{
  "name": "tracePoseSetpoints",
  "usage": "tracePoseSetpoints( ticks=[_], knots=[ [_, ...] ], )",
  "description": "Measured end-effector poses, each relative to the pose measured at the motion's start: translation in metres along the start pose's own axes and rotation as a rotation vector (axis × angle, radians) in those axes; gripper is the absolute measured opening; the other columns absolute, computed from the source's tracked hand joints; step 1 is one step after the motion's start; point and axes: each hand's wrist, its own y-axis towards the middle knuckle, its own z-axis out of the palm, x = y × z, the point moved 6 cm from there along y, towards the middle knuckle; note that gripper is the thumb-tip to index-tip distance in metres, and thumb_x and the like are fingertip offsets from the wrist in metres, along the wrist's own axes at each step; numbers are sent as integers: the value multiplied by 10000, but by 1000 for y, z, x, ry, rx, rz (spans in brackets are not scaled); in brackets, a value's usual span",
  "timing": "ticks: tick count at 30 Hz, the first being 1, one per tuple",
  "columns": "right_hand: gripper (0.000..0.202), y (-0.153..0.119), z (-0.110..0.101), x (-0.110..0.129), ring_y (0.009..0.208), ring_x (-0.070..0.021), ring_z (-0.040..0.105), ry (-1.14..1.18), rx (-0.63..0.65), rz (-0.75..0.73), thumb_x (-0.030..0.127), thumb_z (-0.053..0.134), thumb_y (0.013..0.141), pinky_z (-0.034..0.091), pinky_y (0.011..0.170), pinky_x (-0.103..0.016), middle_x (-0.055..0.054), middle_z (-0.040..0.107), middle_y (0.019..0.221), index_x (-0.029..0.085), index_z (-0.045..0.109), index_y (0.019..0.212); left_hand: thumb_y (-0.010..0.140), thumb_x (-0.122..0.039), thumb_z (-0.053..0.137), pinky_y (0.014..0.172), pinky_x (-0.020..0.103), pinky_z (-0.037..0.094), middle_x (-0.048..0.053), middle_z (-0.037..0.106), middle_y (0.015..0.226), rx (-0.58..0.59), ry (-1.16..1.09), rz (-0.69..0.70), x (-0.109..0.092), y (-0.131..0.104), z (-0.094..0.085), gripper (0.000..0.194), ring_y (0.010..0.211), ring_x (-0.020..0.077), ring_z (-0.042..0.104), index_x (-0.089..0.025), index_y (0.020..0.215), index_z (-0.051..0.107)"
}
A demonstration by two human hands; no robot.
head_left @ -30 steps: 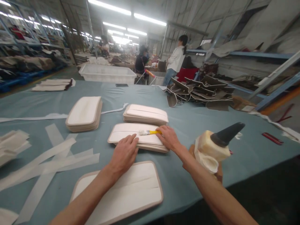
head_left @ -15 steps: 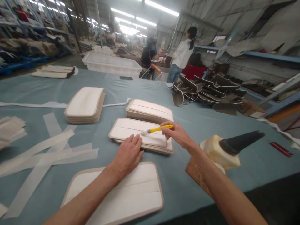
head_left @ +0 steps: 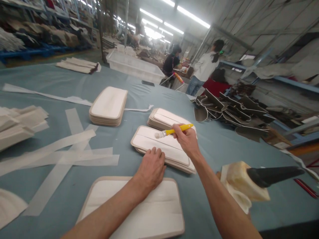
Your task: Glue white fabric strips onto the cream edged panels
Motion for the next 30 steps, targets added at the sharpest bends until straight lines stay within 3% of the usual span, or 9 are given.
tracePoseSetpoints(
  ticks=[4, 9, 16, 21, 26, 30],
  knots=[
    [562, 1, 45, 6, 441, -78, 356, 224, 102, 42, 754, 759, 822, 247, 427, -255, 43, 556, 591, 202, 655, 849, 994, -247, 552, 991, 496, 515, 195, 695, 1196, 15, -3, -2, 0, 0, 0, 269, 1141, 338, 613, -116, 1189, 682],
    [503, 2, 74, -3, 492, -77, 339, 267, 48, 98, 682, 795, 787, 256, 444, -249, 68, 470, 600, 206, 633, 788, 958, -180, 555, 1003, 495, 502, 194, 702, 1214, 15, -16, -11, 1, -2, 2, 298, 1143, 335, 610, -120, 1219, 685],
    [418, 3, 80, -25, 486, -80, 369, 315, -49, 237, 587, 767, 756, 249, 446, -250, 55, 543, 631, 198, 648, 852, 956, -179, 562, 1064, 501, 473, 220, 691, 1288, 20, -22, -16, 1, -3, 5, 348, 1212, 354, 595, -80, 1265, 688],
    [403, 2, 84, -35, 493, -83, 386, 259, -53, 212, 575, 730, 784, 297, 465, -255, 43, 595, 664, 184, 684, 875, 978, -223, 562, 1069, 513, 468, 227, 688, 1332, 22, -22, -24, 1, -2, 6, 394, 1230, 365, 597, -74, 1324, 679],
    [360, 1, 86, -37, 607, -132, 539, 177, -52, 185, 549, 711, 814, 421, 559, -258, 10, 651, 687, 190, 697, 838, 1005, -305, 579, 1127, 520, 449, 236, 668, 1392, 41, -25, -31, 1, -2, 5, 429, 1302, 376, 576, -64, 1349, 668],
    [291, 3, 76, -31, 672, -161, 603, 109, -40, 128, 482, 681, 829, 479, 659, -279, 4, 665, 688, 192, 706, 822, 1009, -348, 597, 1134, 540, 452, 246, 660, 1385, 54, -12, -35, -1, -2, 3, 452, 1297, 388, 575, -55, 1348, 658]
  ],
)
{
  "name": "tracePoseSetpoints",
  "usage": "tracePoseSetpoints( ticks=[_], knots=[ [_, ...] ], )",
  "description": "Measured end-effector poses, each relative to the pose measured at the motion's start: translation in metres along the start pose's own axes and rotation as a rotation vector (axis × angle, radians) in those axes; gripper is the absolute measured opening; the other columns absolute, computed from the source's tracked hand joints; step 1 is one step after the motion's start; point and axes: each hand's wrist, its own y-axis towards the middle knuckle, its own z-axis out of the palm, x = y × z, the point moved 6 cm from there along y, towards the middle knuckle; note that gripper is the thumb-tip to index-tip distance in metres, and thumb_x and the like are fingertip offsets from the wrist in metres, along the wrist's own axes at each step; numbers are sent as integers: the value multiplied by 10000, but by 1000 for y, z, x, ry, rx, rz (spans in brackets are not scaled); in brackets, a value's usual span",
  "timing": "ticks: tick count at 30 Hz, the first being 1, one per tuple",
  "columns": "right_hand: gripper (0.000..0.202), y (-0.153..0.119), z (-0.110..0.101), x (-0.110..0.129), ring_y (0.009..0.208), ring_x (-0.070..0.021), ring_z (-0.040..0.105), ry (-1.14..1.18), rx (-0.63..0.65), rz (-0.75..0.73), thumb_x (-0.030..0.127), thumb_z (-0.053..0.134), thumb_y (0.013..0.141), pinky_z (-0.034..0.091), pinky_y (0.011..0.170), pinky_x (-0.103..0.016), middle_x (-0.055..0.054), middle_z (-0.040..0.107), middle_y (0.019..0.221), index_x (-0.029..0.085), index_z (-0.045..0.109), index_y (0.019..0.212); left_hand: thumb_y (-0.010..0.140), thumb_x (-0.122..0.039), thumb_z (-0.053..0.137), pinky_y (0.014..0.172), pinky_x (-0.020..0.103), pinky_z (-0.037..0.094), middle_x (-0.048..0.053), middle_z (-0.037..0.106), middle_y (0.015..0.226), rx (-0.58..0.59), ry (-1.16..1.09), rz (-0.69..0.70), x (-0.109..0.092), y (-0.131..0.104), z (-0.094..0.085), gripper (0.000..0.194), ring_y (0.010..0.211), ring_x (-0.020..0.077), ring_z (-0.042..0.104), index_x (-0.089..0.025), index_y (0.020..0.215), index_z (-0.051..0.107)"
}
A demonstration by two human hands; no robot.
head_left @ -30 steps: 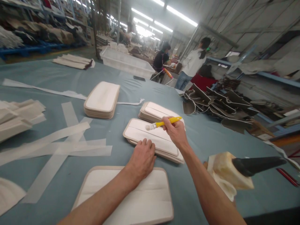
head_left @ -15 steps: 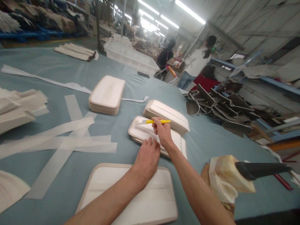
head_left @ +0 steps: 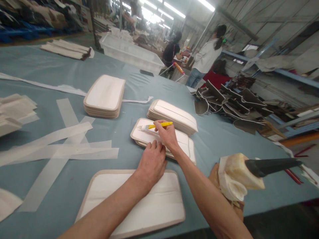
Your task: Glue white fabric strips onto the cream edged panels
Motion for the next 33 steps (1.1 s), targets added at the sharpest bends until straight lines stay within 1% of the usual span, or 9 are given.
tracePoseSetpoints(
  ticks=[3, 7, 11, 14, 18, 22, 25, 28, 33],
  knots=[
    [272, 1, -17, 3, 689, -177, 621, -56, 1, -38, 463, 658, 833, 477, 676, -291, 9, 662, 671, 197, 714, 826, 1001, -375, 620, 1125, 550, 463, 236, 666, 1347, 10, 16, 5, -1, 0, -1, 469, 1285, 401, 581, -53, 1341, 653],
    [279, -2, -48, 0, 671, -171, 609, -98, 17, -47, 464, 650, 837, 456, 655, -290, 10, 660, 666, 195, 719, 810, 1006, -384, 616, 1127, 562, 465, 230, 660, 1348, 16, 40, 23, -2, 1, -1, 472, 1294, 413, 582, -59, 1348, 644],
    [276, -8, -87, -5, 651, -152, 575, -159, 24, -54, 453, 630, 843, 423, 620, -278, 12, 659, 681, 195, 721, 806, 1023, -382, 593, 1165, 560, 451, 251, 635, 1430, 21, 63, 45, -1, 2, 2, 516, 1367, 417, 558, -46, 1415, 609],
    [272, -11, -119, -10, 634, -143, 544, -194, 0, -40, 447, 634, 828, 398, 594, -271, 12, 655, 670, 191, 723, 805, 1031, -395, 579, 1183, 541, 452, 247, 628, 1478, -1, 110, 63, 0, 4, 4, 540, 1402, 405, 552, -50, 1446, 597],
    [249, -13, -158, -19, 627, -135, 516, -191, -35, -31, 428, 651, 813, 389, 592, -270, 13, 640, 663, 190, 713, 775, 1027, -415, 581, 1178, 530, 478, 241, 640, 1489, -48, 165, 84, 3, 5, 8, 555, 1401, 401, 578, -55, 1449, 612],
    [236, -17, -190, -30, 622, -126, 492, -183, -70, -16, 416, 662, 805, 364, 582, -268, 16, 624, 665, 191, 709, 748, 1024, -444, 580, 1175, 529, 499, 239, 655, 1486, -88, 201, 114, 4, 5, 10, 569, 1386, 408, 603, -58, 1439, 630],
    [244, -24, -210, -38, 590, -117, 451, -167, -103, 8, 428, 672, 796, 336, 557, -265, 25, 604, 640, 191, 710, 754, 1026, -436, 572, 1170, 533, 508, 245, 668, 1467, -112, 213, 130, 4, 5, 8, 557, 1367, 410, 618, -52, 1423, 639],
    [258, -33, -224, -44, 568, -114, 432, -148, -136, 31, 446, 674, 789, 327, 539, -262, 31, 583, 612, 191, 703, 760, 1035, -391, 551, 1138, 526, 529, 243, 685, 1428, -115, 222, 135, 2, 8, 3, 496, 1323, 401, 641, -57, 1386, 659],
    [307, -43, -235, -53, 579, -123, 466, -119, -177, 47, 480, 686, 793, 328, 525, -259, 22, 599, 628, 180, 733, 836, 1046, -306, 490, 960, 503, 588, 197, 733, 1262, -8, 264, 83, -4, 22, -7, 355, 1136, 387, 687, -100, 1220, 721]
  ],
)
